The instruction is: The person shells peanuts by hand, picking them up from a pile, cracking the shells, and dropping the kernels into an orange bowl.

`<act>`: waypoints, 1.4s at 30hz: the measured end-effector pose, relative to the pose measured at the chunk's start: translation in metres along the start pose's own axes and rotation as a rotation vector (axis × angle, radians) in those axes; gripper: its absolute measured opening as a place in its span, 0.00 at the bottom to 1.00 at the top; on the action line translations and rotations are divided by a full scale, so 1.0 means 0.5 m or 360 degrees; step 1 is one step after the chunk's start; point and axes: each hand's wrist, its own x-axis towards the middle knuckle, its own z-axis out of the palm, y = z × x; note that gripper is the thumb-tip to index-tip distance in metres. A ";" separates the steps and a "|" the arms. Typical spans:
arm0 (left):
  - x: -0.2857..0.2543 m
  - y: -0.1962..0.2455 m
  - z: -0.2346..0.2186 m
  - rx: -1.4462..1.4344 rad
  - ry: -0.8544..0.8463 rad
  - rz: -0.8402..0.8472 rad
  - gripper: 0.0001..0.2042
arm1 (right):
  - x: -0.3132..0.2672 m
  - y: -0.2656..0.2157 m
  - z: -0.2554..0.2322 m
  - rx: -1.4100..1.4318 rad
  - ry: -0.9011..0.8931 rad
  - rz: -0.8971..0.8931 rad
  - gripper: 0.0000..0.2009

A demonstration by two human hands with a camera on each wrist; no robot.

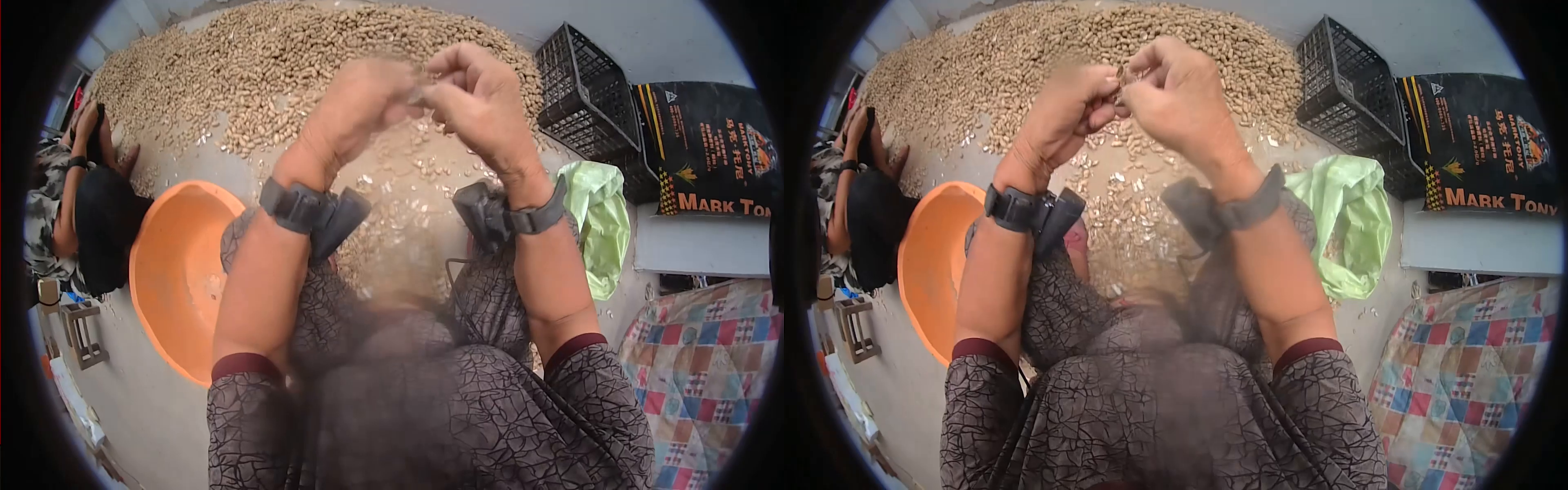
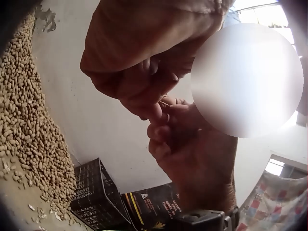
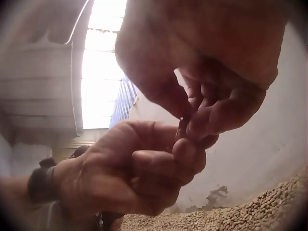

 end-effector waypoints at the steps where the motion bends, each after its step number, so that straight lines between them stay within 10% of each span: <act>1: 0.000 0.001 -0.001 0.0187 0.0067 -0.0054 0.09 | 0.003 -0.010 0.001 0.0188 -0.0059 0.0137 0.03; 4: 0.001 0.018 -0.020 0.1023 -0.0228 0.0325 0.09 | -0.003 -0.026 0.014 0.0271 -0.0121 0.0161 0.04; 5: -0.012 0.016 -0.005 0.0479 0.0034 -0.0092 0.09 | -0.004 -0.019 0.021 0.0197 -0.0107 0.0108 0.04; 8: 0.010 -0.012 -0.046 0.0664 -0.0264 0.0255 0.09 | -0.011 0.003 0.040 0.0042 0.0022 -0.0196 0.05; 17: -0.009 0.004 -0.052 0.0296 -0.0190 -0.0051 0.10 | -0.014 -0.006 0.055 -0.0147 -0.0076 -0.0363 0.05; 25: -0.014 0.028 -0.083 0.0275 -0.0084 -0.0186 0.08 | 0.016 -0.022 0.040 -0.0190 -0.0200 0.0207 0.06; 30: -0.032 0.045 -0.085 -0.0253 0.0042 -0.0156 0.06 | 0.029 0.025 -0.002 -0.0216 -0.0758 0.0658 0.13; 36: -0.042 0.048 -0.113 -0.0919 -0.0165 -0.0239 0.07 | 0.005 0.279 -0.031 -0.0021 -0.0316 0.1014 0.11; 42: -0.043 0.065 -0.128 -0.0569 -0.0091 -0.0329 0.11 | -0.089 0.564 -0.064 -0.0115 0.0077 0.1439 0.08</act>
